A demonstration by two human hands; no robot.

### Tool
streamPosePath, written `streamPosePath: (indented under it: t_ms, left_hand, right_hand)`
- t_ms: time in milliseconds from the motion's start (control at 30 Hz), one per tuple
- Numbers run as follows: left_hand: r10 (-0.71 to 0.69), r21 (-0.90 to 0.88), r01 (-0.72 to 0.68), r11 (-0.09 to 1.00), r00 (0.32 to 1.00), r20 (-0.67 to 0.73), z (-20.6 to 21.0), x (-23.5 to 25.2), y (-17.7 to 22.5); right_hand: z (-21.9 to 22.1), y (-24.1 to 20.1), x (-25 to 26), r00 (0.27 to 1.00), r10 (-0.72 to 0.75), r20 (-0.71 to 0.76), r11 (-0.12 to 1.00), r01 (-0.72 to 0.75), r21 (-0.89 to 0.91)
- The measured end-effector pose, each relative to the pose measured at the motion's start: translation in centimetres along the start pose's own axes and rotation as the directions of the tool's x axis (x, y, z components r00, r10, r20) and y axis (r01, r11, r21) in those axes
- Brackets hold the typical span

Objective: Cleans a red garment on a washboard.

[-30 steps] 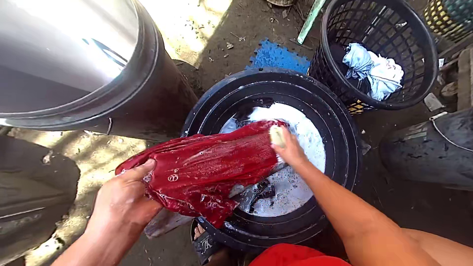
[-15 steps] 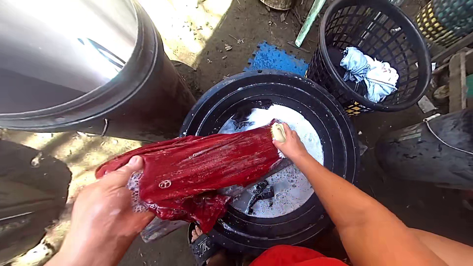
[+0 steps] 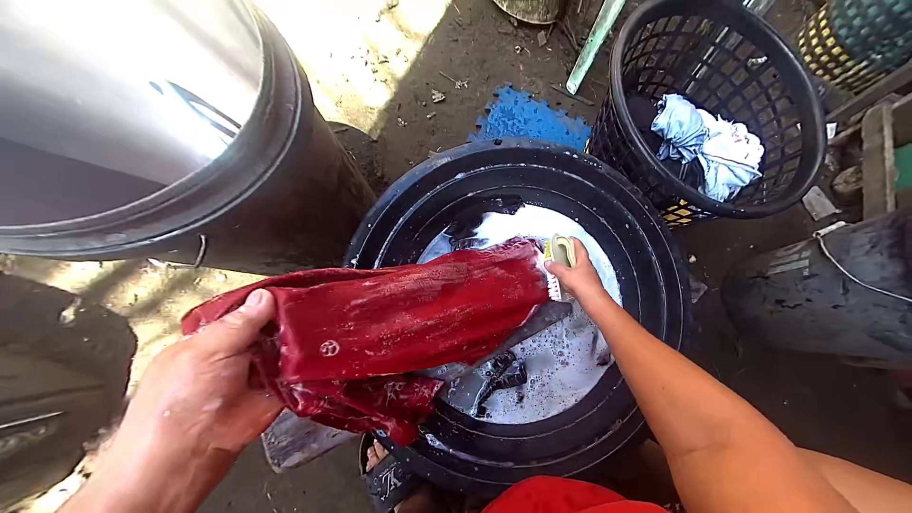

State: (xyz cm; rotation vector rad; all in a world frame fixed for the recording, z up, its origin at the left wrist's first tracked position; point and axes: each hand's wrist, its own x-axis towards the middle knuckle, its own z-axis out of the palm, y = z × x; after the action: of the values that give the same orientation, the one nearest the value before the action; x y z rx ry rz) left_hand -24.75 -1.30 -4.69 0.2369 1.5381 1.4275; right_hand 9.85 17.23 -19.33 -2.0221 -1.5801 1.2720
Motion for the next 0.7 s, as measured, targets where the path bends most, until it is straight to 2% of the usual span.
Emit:
streamPosePath:
  t_ms: [67,167,233,300,367,433,500,533,567,600,667,700]
  left_hand:
    - [0.022,0.13,-0.042,0.991,0.989,0.146,0.3,-0.5,-0.5]
    - [0.116,0.23,-0.234,0.945,0.894,0.432,0.7,-1.0,-0.4]
    - [0.161,0.168,-0.301,0.939,0.815,0.557,0.2,-1.6,0.6]
    - [0.156,0.102,-0.295,0.95,0.731,0.664,-0.8,-2.4,2.2]
    - [0.127,0.056,-0.229,0.972,0.709,0.694,-1.8,-3.2,3.9]
    - [0.152,-0.03,-0.172,0.985,0.759,0.633,-3.1,-3.1,4.6]
    - [0.253,-0.15,-0.204,0.967,0.791,0.556,-2.6,-2.1,4.2]
    - [0.25,-0.152,-0.199,0.968,0.792,0.557,-1.4,-1.6,3.6]
    - [0.188,-0.093,-0.164,0.982,0.823,0.536,-0.2,-1.4,2.5]
    - [0.064,0.005,-0.079,0.997,0.843,0.534,0.5,-1.1,1.1]
    - [-0.232,0.215,0.14,0.967,0.833,0.503,1.5,-0.8,-1.4]
    - [-0.308,0.303,0.176,0.937,0.826,0.472,2.1,-0.8,-1.9]
  right_hand:
    - [1.4,0.5,-1.5,1.0,0.023,0.012,0.966,-0.025,0.258]
    - [2.4,0.7,-3.6,0.989,-0.147,0.006,0.959,0.141,0.247]
    - [0.2,0.2,-4.5,0.969,-0.231,-0.087,0.941,0.245,0.232]
    - [-3.9,-0.8,-5.3,0.938,-0.261,-0.227,0.91,0.318,0.267]
    - [-8.4,-2.1,-5.6,0.905,-0.237,-0.353,0.838,0.375,0.397]
    - [-11.8,-3.8,-5.8,0.885,-0.22,-0.411,0.72,0.432,0.544]
    - [-12.4,-5.2,-6.2,0.894,-0.259,-0.366,0.637,0.443,0.631]
    - [-11.6,-5.4,-6.4,0.907,-0.283,-0.311,0.646,0.42,0.638]
    - [-10.2,-5.1,-6.6,0.925,-0.297,-0.237,0.681,0.379,0.626]
    - [-8.2,-4.6,-6.8,0.944,-0.288,-0.158,0.733,0.324,0.599]
    - [-3.5,-3.0,-6.6,0.978,-0.206,0.01,0.806,0.164,0.569]
    - [-1.0,-2.0,-6.5,0.983,-0.169,0.067,0.827,0.105,0.552]
